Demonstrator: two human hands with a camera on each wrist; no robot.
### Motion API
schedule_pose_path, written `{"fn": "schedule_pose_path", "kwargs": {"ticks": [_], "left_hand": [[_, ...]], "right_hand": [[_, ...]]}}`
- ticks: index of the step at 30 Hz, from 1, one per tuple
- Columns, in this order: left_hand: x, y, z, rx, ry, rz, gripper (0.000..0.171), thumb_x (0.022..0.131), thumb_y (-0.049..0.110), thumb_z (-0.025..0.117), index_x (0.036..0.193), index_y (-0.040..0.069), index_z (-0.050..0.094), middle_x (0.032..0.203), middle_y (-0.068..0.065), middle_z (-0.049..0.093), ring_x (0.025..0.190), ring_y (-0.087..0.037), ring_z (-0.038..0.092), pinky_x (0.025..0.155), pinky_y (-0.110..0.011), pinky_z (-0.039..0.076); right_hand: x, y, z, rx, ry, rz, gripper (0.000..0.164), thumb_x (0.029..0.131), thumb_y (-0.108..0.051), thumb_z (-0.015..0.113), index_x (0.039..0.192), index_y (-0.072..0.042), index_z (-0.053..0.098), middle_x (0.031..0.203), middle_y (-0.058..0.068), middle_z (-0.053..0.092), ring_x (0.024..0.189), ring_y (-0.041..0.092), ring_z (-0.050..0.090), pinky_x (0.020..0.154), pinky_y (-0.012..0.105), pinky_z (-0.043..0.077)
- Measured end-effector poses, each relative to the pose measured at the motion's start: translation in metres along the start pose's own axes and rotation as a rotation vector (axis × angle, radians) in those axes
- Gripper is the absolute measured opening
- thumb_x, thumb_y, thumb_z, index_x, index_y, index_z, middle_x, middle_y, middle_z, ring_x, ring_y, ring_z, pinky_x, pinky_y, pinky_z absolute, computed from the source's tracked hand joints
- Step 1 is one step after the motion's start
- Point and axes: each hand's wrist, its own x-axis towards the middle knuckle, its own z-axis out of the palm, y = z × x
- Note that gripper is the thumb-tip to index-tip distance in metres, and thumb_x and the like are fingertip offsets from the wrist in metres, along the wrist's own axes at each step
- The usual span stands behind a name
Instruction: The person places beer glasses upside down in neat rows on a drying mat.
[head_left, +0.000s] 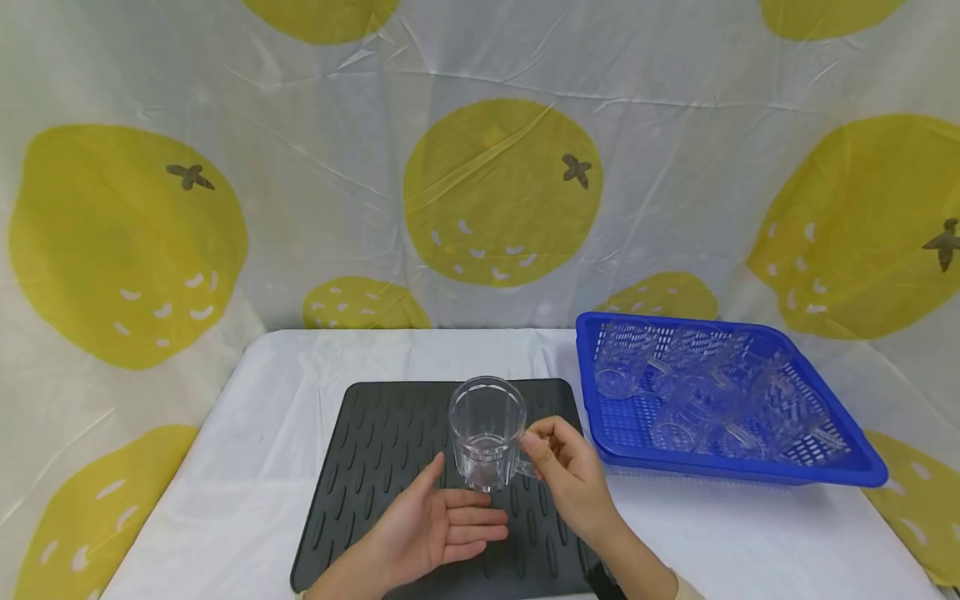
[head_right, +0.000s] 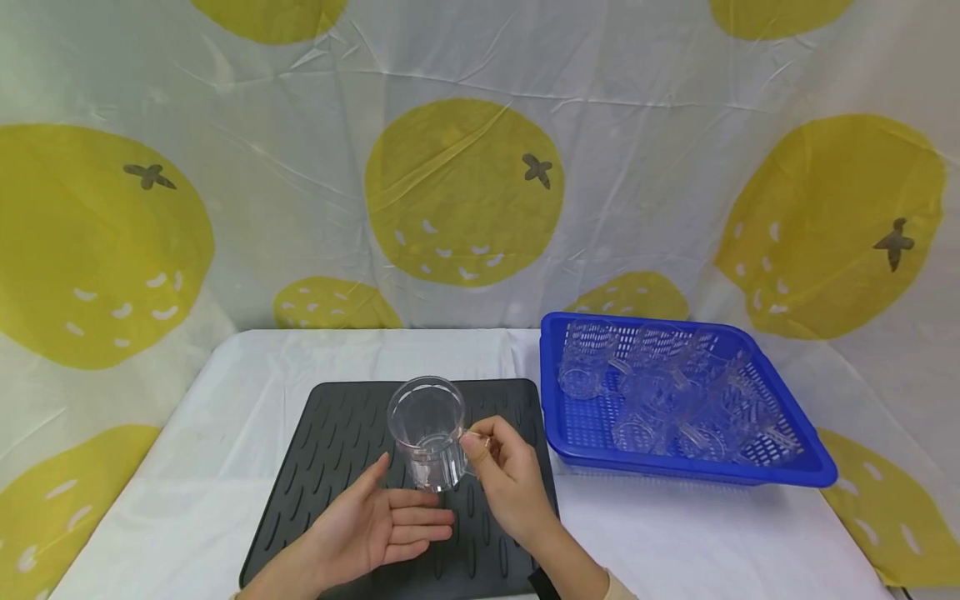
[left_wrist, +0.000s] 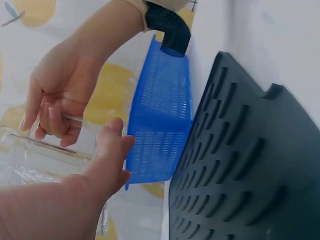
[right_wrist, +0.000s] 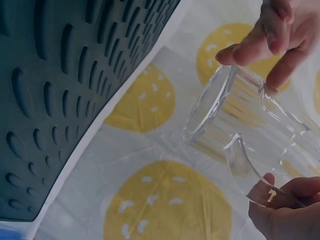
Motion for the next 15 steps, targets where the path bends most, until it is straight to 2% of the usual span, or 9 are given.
{"fn": "schedule_pose_path", "kwargs": {"ticks": [4,7,10,15], "left_hand": [[0.0034,0.0044,0.0011,-0.051,0.0,0.014,0.092,0.094,0.062,0.019,0.138,-0.019,0.011,0.136,-0.029,0.038,0.122,-0.032,0.044,0.095,-0.032,0.041],[0.0052,0.0063,0.0011,-0.091,-0.003,0.012,0.092,0.093,0.062,0.022,0.139,-0.017,0.013,0.134,-0.026,0.042,0.122,-0.03,0.045,0.095,-0.032,0.041],[0.0062,0.0077,0.0002,-0.12,-0.017,0.016,0.088,0.092,0.063,0.026,0.141,-0.009,0.021,0.129,-0.021,0.05,0.119,-0.026,0.048,0.095,-0.031,0.041],[0.0056,0.011,-0.0032,-0.134,-0.029,0.025,0.077,0.092,0.063,0.028,0.142,0.005,0.033,0.118,-0.01,0.06,0.111,-0.021,0.055,0.089,-0.03,0.044]], "right_hand": [[-0.0012,0.0003,-0.0003,0.02,-0.041,-0.036,0.015,0.091,0.012,0.045,0.094,0.001,0.053,0.067,0.006,0.043,0.055,0.015,0.041,0.044,0.03,0.036],[-0.0017,-0.0008,-0.0009,0.056,-0.105,-0.061,0.017,0.089,0.015,0.045,0.094,0.001,0.053,0.07,0.008,0.043,0.058,0.016,0.041,0.046,0.03,0.037],[-0.0019,-0.0022,-0.0015,0.067,-0.187,-0.091,0.02,0.087,0.017,0.047,0.094,-0.001,0.053,0.07,0.008,0.043,0.06,0.016,0.041,0.048,0.029,0.038],[-0.0003,-0.0056,-0.0017,0.04,-0.309,-0.193,0.024,0.081,0.019,0.054,0.092,-0.003,0.054,0.067,0.005,0.045,0.057,0.016,0.042,0.049,0.025,0.04]]}}
